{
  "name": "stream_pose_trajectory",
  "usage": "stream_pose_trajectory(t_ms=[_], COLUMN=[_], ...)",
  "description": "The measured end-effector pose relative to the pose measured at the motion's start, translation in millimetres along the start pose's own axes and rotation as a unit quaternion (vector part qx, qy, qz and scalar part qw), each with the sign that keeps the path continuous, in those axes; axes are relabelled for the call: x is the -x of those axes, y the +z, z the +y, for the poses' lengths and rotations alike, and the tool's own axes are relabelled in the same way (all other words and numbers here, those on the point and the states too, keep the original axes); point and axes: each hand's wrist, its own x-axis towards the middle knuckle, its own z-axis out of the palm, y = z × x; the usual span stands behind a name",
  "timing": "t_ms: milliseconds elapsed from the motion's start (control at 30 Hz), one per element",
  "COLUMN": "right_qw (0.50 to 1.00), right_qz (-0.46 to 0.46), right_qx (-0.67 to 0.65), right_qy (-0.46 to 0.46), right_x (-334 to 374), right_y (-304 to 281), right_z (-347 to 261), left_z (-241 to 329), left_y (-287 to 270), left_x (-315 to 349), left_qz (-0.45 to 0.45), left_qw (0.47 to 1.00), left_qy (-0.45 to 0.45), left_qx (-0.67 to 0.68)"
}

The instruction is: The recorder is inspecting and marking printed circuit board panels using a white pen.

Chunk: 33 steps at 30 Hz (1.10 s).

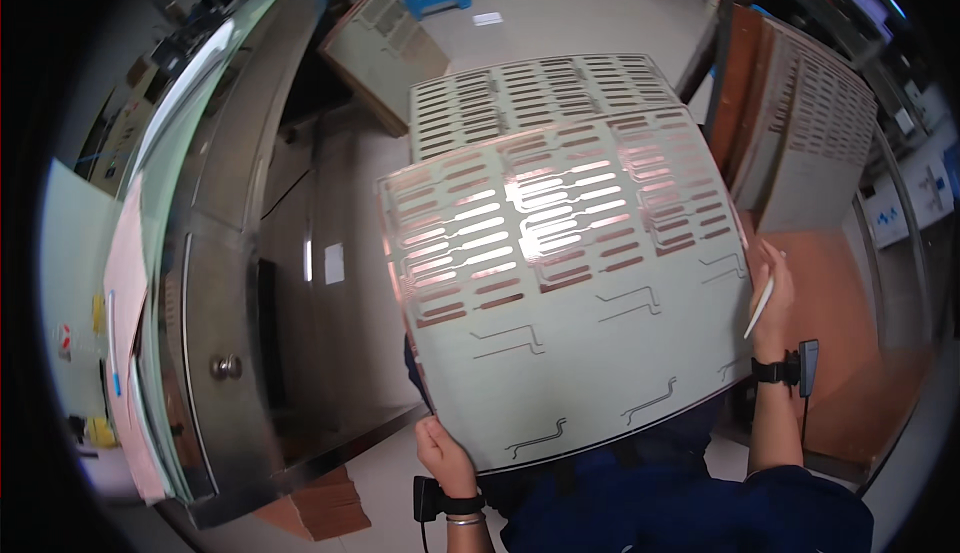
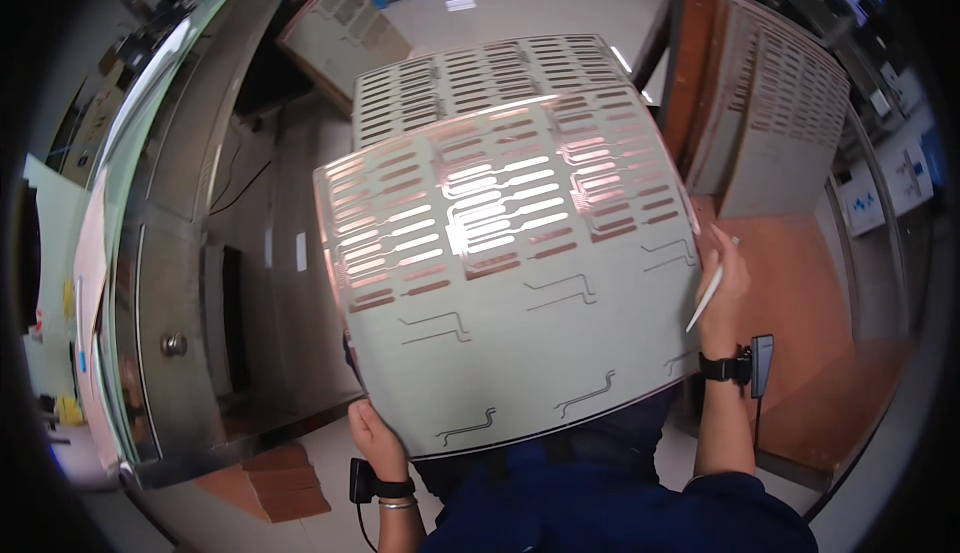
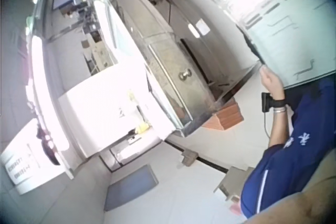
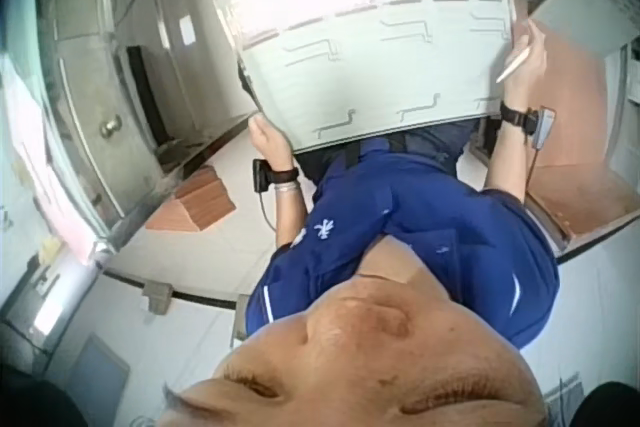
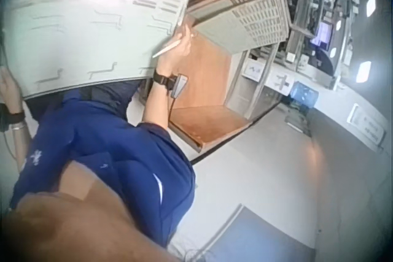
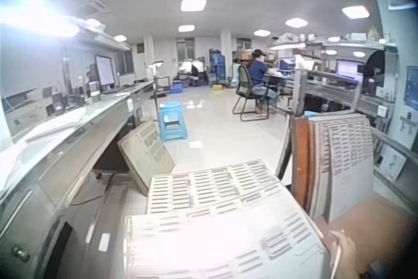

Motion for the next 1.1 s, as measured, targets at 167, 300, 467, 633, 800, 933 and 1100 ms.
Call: stream_pose_trajectory(t_ms=[167,300,467,633,800,933,1100], right_qw=[0.954,0.91,0.887,0.883,0.884,0.894,0.901], right_qz=[-0.147,-0.213,-0.241,-0.245,-0.239,-0.216,-0.186], right_qx=[-0.252,-0.306,-0.344,-0.328,-0.319,-0.303,-0.297], right_qy=[-0.076,-0.182,-0.193,-0.232,-0.244,-0.249,-0.255], right_x=[13.4,16.6,15.1,7.1,6.1,5.8,7.5], right_y=[16.8,36.9,57.3,55.5,58.7,63.6,68.9], right_z=[-52.9,-103.4,-109.8,-115.3,-113.3,-116.2,-115.4], left_z=[-4.6,-4.1,-3.5,-2.7,-9.1,-3.2,2.0], left_y=[-2.6,-1.0,-0.4,-0.4,1.1,0.9,3.1], left_x=[2.8,4.1,5.8,4.6,4.3,4.6,3.1], left_qz=[-0.003,0.002,0.002,0.0,0.009,0.012,0.011], left_qw=[1.0,1.0,1.0,1.0,1.0,1.0,1.0], left_qy=[-0.008,-0.008,-0.002,-0.011,0.002,-0.008,-0.002], left_qx=[0.003,0.02,0.02,0.008,0.002,0.002,0.008])
